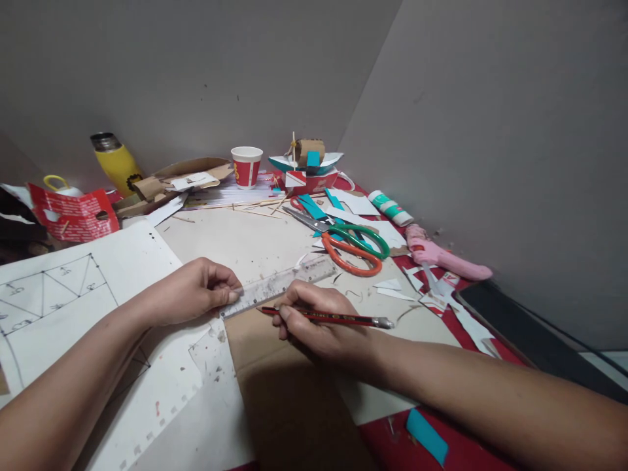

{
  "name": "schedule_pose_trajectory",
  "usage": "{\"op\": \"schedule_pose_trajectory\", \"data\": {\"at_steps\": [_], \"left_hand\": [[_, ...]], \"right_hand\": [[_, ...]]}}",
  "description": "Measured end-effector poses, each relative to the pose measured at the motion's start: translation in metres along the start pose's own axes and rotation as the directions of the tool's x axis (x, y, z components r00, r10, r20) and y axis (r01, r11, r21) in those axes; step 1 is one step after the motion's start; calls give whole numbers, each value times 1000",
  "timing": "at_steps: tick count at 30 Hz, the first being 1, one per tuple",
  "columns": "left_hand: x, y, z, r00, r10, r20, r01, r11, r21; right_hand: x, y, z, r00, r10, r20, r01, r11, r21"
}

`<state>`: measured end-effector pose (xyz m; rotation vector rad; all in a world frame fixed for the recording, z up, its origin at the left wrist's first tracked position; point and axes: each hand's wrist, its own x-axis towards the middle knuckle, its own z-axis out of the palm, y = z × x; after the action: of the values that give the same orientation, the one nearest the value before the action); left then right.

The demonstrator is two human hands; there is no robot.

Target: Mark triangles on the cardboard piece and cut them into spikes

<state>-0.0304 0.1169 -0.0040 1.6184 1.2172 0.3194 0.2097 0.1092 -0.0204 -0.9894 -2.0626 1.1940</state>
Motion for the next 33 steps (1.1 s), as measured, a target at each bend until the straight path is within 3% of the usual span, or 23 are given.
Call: {"op": "schedule_pose_trajectory", "data": {"at_steps": [16, 33], "left_hand": [[0, 1, 0, 1000, 7, 16, -7, 1000, 9], [0, 3, 0, 1000, -4, 7, 4, 1000, 28]], "right_hand": [[2, -4, 0, 990, 136, 26, -137, 987, 81], [2, -2, -1, 983, 179, 52, -184, 972, 143]]}}
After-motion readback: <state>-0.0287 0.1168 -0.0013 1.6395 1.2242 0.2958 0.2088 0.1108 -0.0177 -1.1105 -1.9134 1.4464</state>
